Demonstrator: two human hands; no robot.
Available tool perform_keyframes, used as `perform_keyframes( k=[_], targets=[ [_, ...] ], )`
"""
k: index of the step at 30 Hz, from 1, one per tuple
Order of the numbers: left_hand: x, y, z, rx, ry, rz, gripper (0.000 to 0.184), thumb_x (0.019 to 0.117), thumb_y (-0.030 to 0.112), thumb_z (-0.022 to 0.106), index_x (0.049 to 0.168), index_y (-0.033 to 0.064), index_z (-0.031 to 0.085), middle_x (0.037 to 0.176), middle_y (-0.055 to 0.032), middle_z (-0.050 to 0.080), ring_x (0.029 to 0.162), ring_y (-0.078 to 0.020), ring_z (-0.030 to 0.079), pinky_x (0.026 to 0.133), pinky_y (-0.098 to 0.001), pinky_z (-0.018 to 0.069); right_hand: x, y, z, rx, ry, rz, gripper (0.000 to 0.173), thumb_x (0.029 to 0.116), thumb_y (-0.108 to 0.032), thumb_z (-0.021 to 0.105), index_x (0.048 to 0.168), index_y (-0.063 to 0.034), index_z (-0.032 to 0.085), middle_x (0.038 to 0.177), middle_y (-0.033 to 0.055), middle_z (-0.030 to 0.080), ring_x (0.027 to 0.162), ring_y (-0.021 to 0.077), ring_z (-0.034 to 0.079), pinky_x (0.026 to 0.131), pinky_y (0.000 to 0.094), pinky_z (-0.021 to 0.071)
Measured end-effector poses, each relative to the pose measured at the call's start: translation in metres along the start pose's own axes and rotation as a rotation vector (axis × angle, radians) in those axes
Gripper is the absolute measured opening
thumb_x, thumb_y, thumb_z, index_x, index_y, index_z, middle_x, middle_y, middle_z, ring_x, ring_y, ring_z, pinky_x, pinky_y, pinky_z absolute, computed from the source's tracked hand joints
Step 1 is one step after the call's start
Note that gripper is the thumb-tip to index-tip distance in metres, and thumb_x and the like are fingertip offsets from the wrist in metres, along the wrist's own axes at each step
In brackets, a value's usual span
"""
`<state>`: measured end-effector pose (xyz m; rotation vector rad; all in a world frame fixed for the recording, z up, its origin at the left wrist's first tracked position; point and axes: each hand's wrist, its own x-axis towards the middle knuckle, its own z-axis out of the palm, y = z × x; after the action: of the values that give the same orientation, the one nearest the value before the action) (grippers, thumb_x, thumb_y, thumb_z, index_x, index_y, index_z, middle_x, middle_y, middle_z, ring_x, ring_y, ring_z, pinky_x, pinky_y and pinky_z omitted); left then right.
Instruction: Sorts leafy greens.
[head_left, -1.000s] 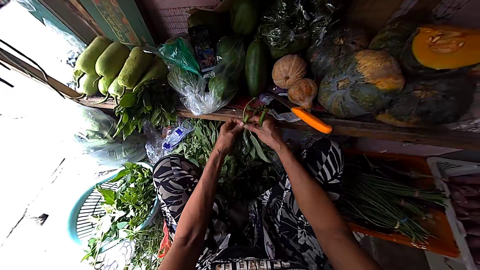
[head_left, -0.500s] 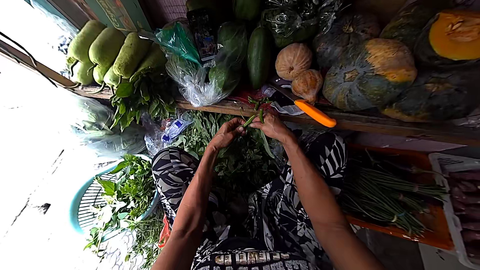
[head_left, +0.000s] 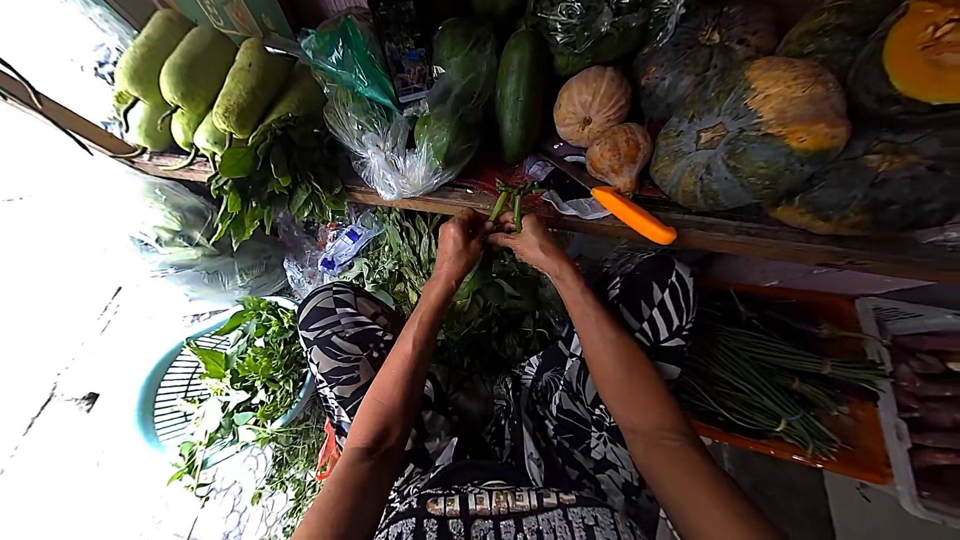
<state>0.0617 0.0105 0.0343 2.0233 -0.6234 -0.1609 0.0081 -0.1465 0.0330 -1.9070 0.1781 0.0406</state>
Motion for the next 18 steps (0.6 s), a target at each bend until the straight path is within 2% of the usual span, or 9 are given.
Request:
perform_keyframes(
  k=[1, 3, 7, 9, 12, 13, 14, 16, 18],
  targets=[
    [-0.001, 0.003, 0.001, 0.077, -0.010, 0.069, 0.019, 0.1000, 0.012, 0.064, 0.106, -0.0049, 0.070, 0.099, -0.0170, 0.072, 0.091, -0.0239, 0.071, 0.089, -0.0428, 0.0567, 0.001, 0.003, 0.001, 0.001, 0.013, 0.018, 0.030, 0.0912, -0.015, 0.078, 0.112, 0.0024, 0.065, 0.094, 0.0079, 0.068, 0.071, 0.0071, 0.057, 0.065, 0.0263, 0.0476],
    [-0.002, 0.005, 0.002, 0.195, -0.035, 0.191, 0.018, 0.1006, 0.009, 0.061, 0.104, -0.0055, 0.071, 0.101, -0.0207, 0.071, 0.092, -0.0311, 0.071, 0.088, -0.0463, 0.0558, 0.001, 0.004, 0.000, 0.007, 0.012, 0.055, 0.023, 0.0934, -0.016, 0.076, 0.104, 0.0023, 0.066, 0.082, 0.0044, 0.062, 0.058, 0.0047, 0.048, 0.056, 0.0238, 0.0435],
    [0.009, -0.011, -0.011, 0.409, -0.122, 0.531, 0.019, 0.0992, -0.003, 0.053, 0.101, -0.0056, 0.071, 0.093, -0.0230, 0.068, 0.083, -0.0389, 0.070, 0.074, -0.0513, 0.0575, -0.002, 0.002, 0.000, -0.076, -0.075, 0.089, 0.024, 0.0988, -0.022, 0.070, 0.103, 0.0016, 0.068, 0.075, 0.0028, 0.058, 0.057, 0.0066, 0.046, 0.059, 0.0263, 0.0442],
    [0.019, -0.021, -0.019, 0.492, -0.123, 0.639, 0.022, 0.0962, -0.008, 0.050, 0.098, -0.0041, 0.072, 0.094, -0.0216, 0.070, 0.087, -0.0393, 0.071, 0.081, -0.0528, 0.0567, -0.002, 0.003, 0.000, -0.063, -0.105, 0.093, 0.023, 0.0998, -0.023, 0.068, 0.103, -0.0003, 0.068, 0.073, 0.0006, 0.056, 0.055, 0.0050, 0.044, 0.056, 0.0242, 0.0422],
    [0.024, -0.031, -0.034, 0.585, -0.171, 0.476, 0.024, 0.0998, -0.003, 0.048, 0.103, -0.0027, 0.072, 0.103, -0.0230, 0.072, 0.104, -0.0440, 0.068, 0.110, -0.0680, 0.0342, -0.003, 0.004, -0.003, 0.011, -0.075, 0.115, 0.023, 0.1029, -0.023, 0.064, 0.111, -0.0017, 0.066, 0.077, 0.0006, 0.055, 0.054, 0.0035, 0.042, 0.053, 0.0210, 0.0400],
    [0.022, -0.032, -0.035, 0.599, -0.203, 0.361, 0.024, 0.1030, 0.002, 0.048, 0.110, -0.0005, 0.071, 0.111, -0.0235, 0.070, 0.113, -0.0463, 0.065, 0.112, -0.0731, 0.0261, -0.002, 0.005, -0.004, 0.030, -0.021, 0.121, 0.024, 0.1030, -0.025, 0.064, 0.111, -0.0014, 0.064, 0.076, 0.0008, 0.054, 0.053, 0.0040, 0.042, 0.052, 0.0215, 0.0401],
    [0.019, -0.033, -0.034, 0.570, -0.215, 0.276, 0.026, 0.1043, 0.006, 0.048, 0.118, 0.0025, 0.071, 0.119, -0.0242, 0.067, 0.119, -0.0481, 0.060, 0.110, -0.0757, 0.0241, -0.001, 0.006, -0.004, 0.044, 0.041, 0.137, 0.026, 0.1025, -0.026, 0.064, 0.109, -0.0011, 0.062, 0.075, 0.0012, 0.053, 0.053, 0.0051, 0.043, 0.053, 0.0227, 0.0409],
    [0.005, -0.037, -0.027, 0.385, -0.209, 0.184, 0.036, 0.1063, 0.015, 0.048, 0.137, 0.0068, 0.064, 0.135, -0.0245, 0.061, 0.129, -0.0458, 0.054, 0.109, -0.0686, 0.0329, 0.000, 0.006, -0.005, 0.066, 0.137, 0.170, 0.030, 0.1017, -0.028, 0.066, 0.110, 0.0003, 0.059, 0.075, 0.0017, 0.051, 0.053, 0.0064, 0.045, 0.053, 0.0232, 0.0435],
    [-0.016, -0.033, -0.018, 0.090, -0.201, 0.098, 0.042, 0.1046, 0.028, 0.055, 0.137, 0.0023, 0.058, 0.133, -0.0199, 0.062, 0.123, -0.0333, 0.059, 0.104, -0.0516, 0.0471, 0.003, 0.008, -0.005, 0.099, 0.198, 0.173, 0.030, 0.1008, -0.026, 0.067, 0.109, 0.0014, 0.060, 0.076, 0.0025, 0.051, 0.055, 0.0074, 0.045, 0.054, 0.0250, 0.0441]
  ],
)
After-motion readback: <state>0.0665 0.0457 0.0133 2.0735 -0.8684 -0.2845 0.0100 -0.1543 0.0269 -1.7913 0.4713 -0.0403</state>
